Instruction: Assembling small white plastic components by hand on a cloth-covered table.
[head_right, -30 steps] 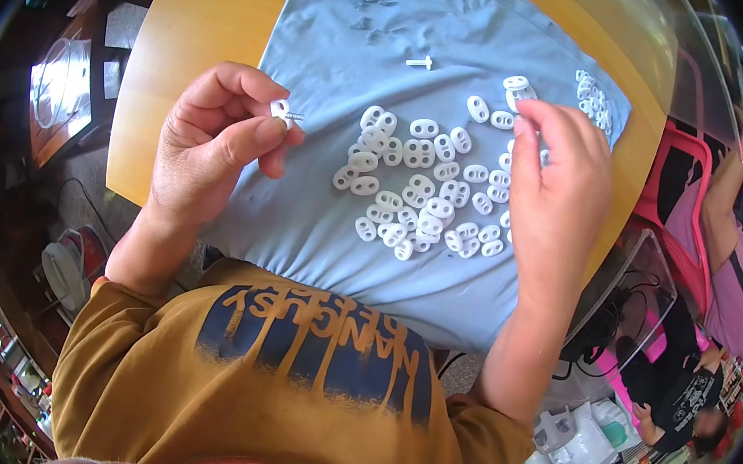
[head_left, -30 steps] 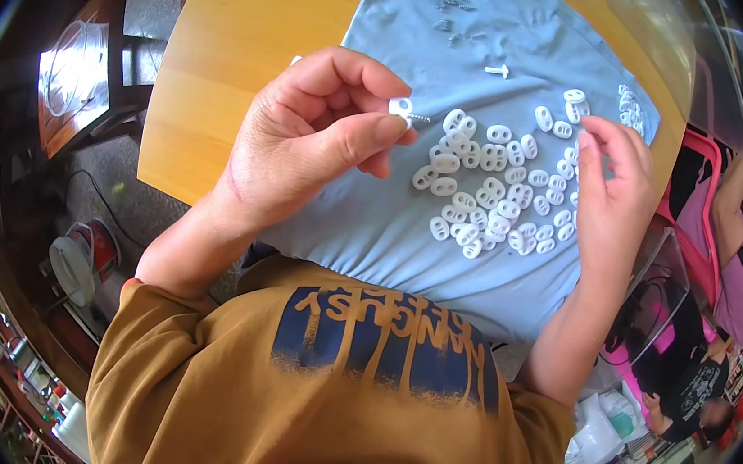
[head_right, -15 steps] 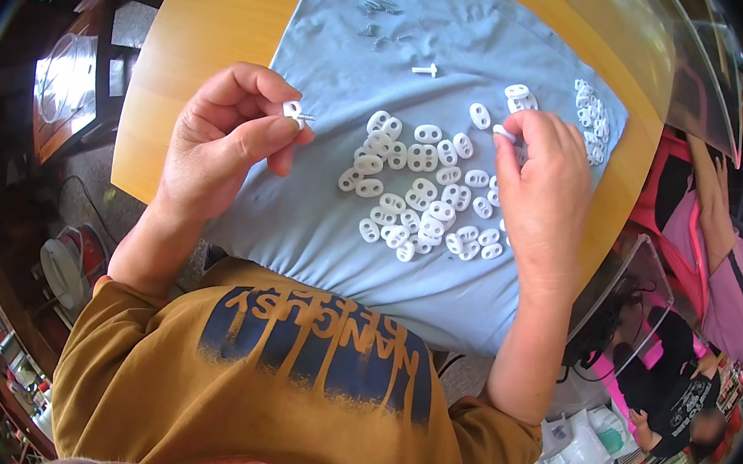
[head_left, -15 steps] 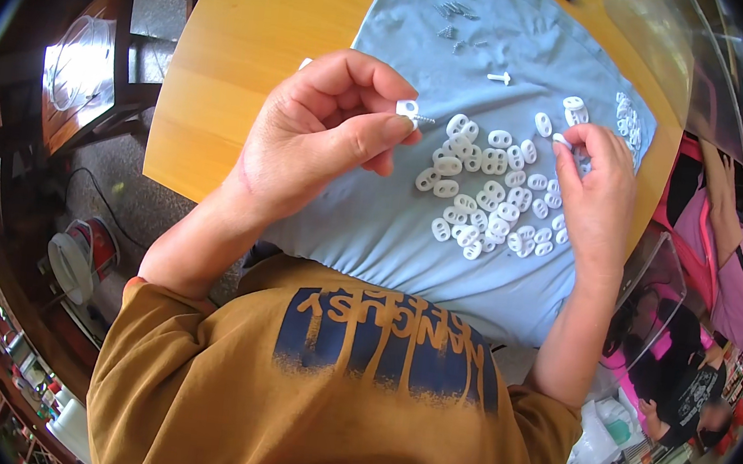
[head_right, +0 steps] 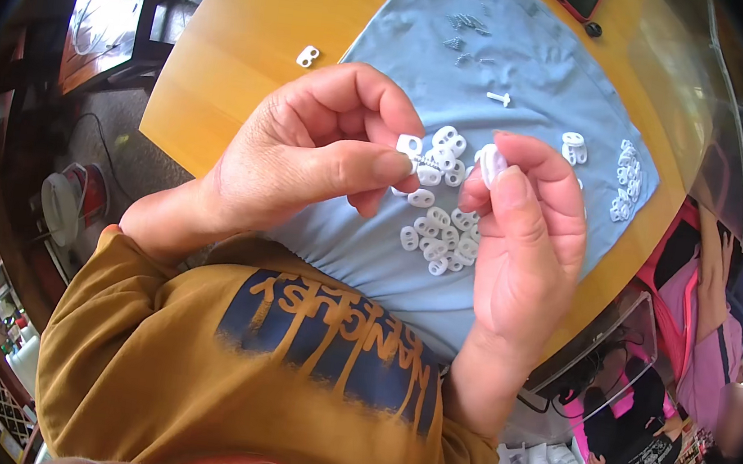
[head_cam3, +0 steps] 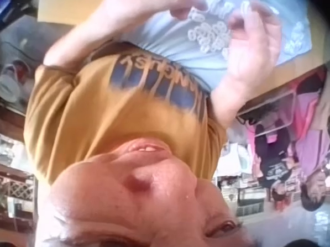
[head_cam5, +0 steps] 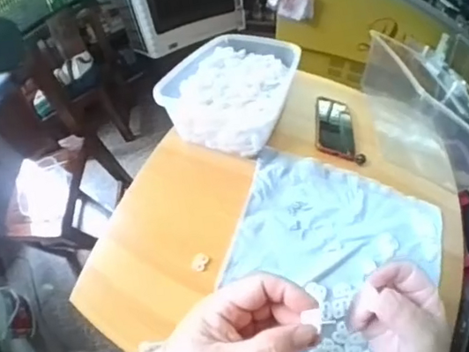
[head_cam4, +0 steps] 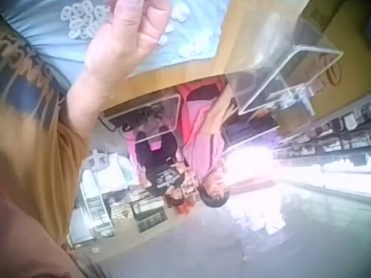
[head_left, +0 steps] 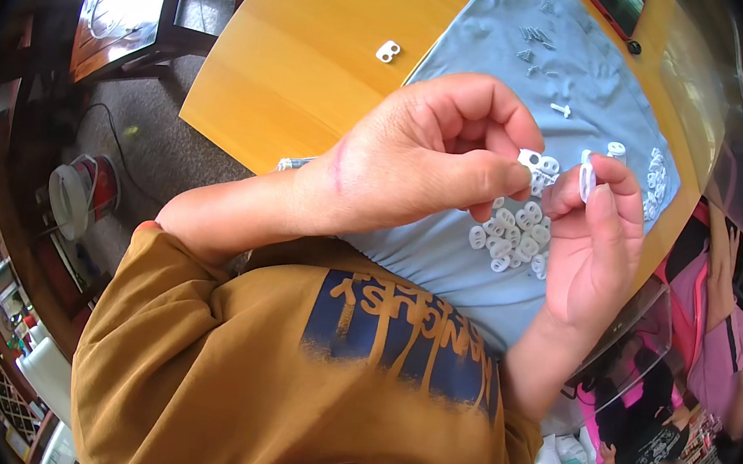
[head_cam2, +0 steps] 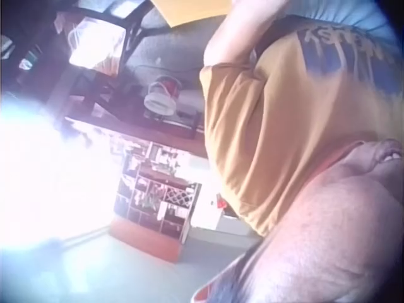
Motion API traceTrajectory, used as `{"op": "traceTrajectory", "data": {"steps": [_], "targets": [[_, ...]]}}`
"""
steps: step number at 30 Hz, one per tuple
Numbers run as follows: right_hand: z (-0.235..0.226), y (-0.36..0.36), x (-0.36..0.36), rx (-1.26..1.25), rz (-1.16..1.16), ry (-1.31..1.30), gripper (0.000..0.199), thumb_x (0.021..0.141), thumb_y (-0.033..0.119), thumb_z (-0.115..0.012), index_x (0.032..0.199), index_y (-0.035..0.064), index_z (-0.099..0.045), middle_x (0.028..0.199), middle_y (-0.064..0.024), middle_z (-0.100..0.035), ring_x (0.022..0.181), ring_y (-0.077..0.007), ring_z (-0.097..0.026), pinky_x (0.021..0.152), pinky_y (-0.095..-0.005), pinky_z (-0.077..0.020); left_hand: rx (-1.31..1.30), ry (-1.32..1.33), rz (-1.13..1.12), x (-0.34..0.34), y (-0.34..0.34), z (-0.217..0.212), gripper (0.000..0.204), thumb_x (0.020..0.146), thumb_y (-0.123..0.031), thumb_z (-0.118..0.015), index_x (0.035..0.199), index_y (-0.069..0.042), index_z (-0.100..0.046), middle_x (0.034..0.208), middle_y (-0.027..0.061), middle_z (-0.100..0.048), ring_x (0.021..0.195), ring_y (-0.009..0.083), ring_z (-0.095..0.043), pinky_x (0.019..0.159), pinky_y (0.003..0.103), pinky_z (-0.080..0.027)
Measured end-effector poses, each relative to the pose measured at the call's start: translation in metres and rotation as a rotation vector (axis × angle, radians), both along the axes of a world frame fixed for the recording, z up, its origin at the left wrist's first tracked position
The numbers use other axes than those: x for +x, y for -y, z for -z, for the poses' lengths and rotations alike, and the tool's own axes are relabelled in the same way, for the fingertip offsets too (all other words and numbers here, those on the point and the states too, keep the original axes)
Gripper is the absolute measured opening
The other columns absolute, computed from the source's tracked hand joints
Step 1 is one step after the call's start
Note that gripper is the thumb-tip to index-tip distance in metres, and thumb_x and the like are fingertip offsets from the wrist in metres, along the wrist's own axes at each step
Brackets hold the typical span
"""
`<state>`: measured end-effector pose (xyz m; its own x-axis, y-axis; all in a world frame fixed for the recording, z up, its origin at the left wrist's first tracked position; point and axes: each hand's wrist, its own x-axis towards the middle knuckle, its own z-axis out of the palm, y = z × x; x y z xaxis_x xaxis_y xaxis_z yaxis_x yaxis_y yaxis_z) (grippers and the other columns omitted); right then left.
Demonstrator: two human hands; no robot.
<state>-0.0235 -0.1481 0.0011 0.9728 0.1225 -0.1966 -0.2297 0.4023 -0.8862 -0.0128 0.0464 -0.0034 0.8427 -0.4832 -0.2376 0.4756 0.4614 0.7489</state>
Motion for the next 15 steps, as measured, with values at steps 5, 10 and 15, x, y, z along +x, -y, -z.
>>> {"op": "traceTrajectory", "data": {"steps": [5, 10, 15], "targets": [[-0.004, -0.010, -0.006, -0.096, 0.029, 0.023, 0.023, 0.085, 0.008, -0.056, 0.105, -0.0031, -0.056, 0.086, -0.0051, -0.060, 0.075, -0.0102, -0.054, 0.070, -0.0232, -0.0427, -0.021, 0.044, -0.033, -0.004, 0.005, 0.003, 0.016, 0.084, -0.005, -0.058, 0.098, -0.001, -0.053, 0.083, 0.0055, -0.062, 0.065, 0.0066, -0.055, 0.058, 0.018, -0.045], [-0.008, -0.018, -0.010, -0.210, 0.062, 0.097, 0.024, 0.085, 0.006, -0.057, 0.106, -0.0038, -0.056, 0.090, -0.0060, -0.061, 0.079, -0.0098, -0.056, 0.073, -0.0222, -0.0450, 0.007, 0.040, -0.052, -0.006, 0.008, 0.006, 0.018, 0.084, -0.005, -0.058, 0.099, -0.001, -0.052, 0.083, 0.0055, -0.061, 0.069, 0.0065, -0.056, 0.060, 0.019, -0.047], [-0.007, -0.022, -0.013, -0.248, 0.082, 0.164, 0.022, 0.085, 0.002, -0.055, 0.106, -0.0045, -0.055, 0.093, -0.0074, -0.061, 0.082, -0.0096, -0.057, 0.076, -0.0210, -0.0451, -0.007, 0.065, -0.058, -0.005, 0.010, 0.009, 0.018, 0.084, -0.005, -0.059, 0.100, -0.001, -0.051, 0.084, 0.0056, -0.061, 0.071, 0.0066, -0.056, 0.060, 0.019, -0.048]]}}
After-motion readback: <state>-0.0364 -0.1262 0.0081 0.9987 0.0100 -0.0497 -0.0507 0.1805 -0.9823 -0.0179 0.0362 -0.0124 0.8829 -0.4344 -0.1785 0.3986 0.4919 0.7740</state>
